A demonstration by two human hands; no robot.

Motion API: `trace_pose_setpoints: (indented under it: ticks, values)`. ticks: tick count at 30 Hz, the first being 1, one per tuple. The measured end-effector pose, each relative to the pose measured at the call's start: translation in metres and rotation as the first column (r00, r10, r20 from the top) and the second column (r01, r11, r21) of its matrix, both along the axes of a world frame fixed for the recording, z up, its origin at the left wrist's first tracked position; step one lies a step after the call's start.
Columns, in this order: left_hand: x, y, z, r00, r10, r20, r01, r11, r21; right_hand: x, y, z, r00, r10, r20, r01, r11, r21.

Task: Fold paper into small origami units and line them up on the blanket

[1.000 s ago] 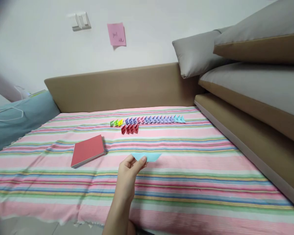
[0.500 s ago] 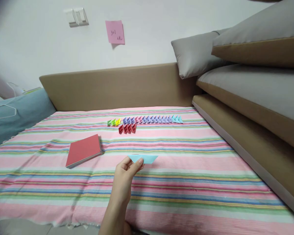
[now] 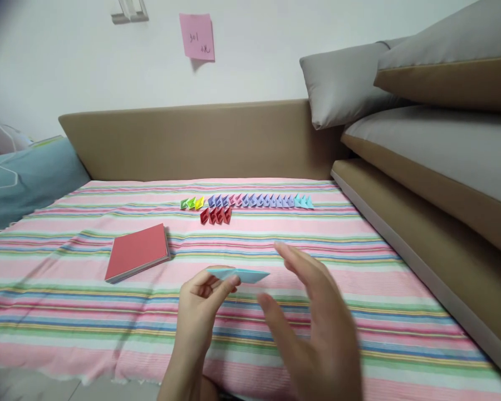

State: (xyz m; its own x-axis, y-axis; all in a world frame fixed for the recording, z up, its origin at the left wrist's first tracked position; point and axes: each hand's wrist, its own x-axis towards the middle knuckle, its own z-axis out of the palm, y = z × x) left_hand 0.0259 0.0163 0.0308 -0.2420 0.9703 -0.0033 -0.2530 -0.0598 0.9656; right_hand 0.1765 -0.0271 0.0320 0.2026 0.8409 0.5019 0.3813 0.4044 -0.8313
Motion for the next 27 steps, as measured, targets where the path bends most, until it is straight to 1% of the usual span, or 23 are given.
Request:
trace_pose_setpoints:
  ticks: [1, 2, 4, 5, 6, 7, 11, 12, 15, 19, 21, 24, 27]
  values:
    - [0.0, 0.0, 0.001, 1.0, -0.001, -0.027, 0.001, 1.0, -0.015, -0.006, 0.014, 0.002, 0.998, 0.045, -0.041, -0.048, 0.996, -0.073]
    - [-0.001, 0.0, 0.001, 0.999, -0.007, -0.046, 0.006, 1.0, -0.03, -0.011, 0.026, 0.002, 0.989, 0.103, -0.104, -0.119, 0.98, -0.161]
    - [-0.001, -0.001, 0.002, 0.998, -0.024, -0.054, 0.021, 0.999, -0.049, -0.018, 0.042, -0.002, 0.939, 0.219, -0.267, -0.298, 0.904, -0.307]
    - [-0.001, 0.0, 0.002, 0.998, -0.033, -0.049, 0.03, 0.998, -0.056, -0.019, 0.046, -0.004, 0.907, 0.255, -0.336, -0.37, 0.864, -0.343]
    - [-0.001, 0.0, 0.001, 0.998, -0.044, -0.044, 0.042, 0.997, -0.063, -0.02, 0.049, -0.007, 0.881, 0.273, -0.387, -0.416, 0.836, -0.357]
    - [-0.002, 0.001, 0.0, 0.997, -0.062, -0.04, 0.059, 0.996, -0.07, -0.019, 0.049, -0.009, 0.865, 0.276, -0.418, -0.437, 0.825, -0.359]
    - [-0.005, 0.004, -0.007, 0.977, -0.212, -0.018, 0.209, 0.973, -0.101, -0.014, 0.047, -0.014, 0.872, 0.232, -0.432, -0.401, 0.845, -0.354]
    - [-0.006, 0.004, -0.009, 0.972, -0.233, -0.014, 0.23, 0.967, -0.106, -0.013, 0.047, -0.014, 0.872, 0.23, -0.432, -0.4, 0.844, -0.358]
    - [-0.008, 0.005, -0.012, 0.975, -0.22, -0.021, 0.216, 0.969, -0.116, -0.013, 0.048, -0.015, 0.869, 0.244, -0.429, -0.414, 0.835, -0.363]
    - [-0.009, 0.005, -0.008, 0.977, -0.211, -0.019, 0.208, 0.974, -0.094, -0.013, 0.048, -0.015, 0.886, 0.213, -0.412, -0.378, 0.846, -0.376]
    - [-0.01, 0.005, -0.005, 0.983, -0.179, -0.027, 0.176, 0.981, -0.082, -0.012, 0.047, -0.015, 0.893, 0.21, -0.397, -0.37, 0.844, -0.388]
    - [-0.012, 0.006, -0.004, 0.991, -0.13, -0.04, 0.127, 0.989, -0.074, -0.011, 0.047, -0.015, 0.892, 0.248, -0.378, -0.397, 0.831, -0.39]
    - [-0.013, 0.007, -0.004, 0.987, -0.16, -0.006, 0.159, 0.985, -0.062, -0.011, 0.047, -0.016, 0.902, 0.225, -0.368, -0.368, 0.846, -0.385]
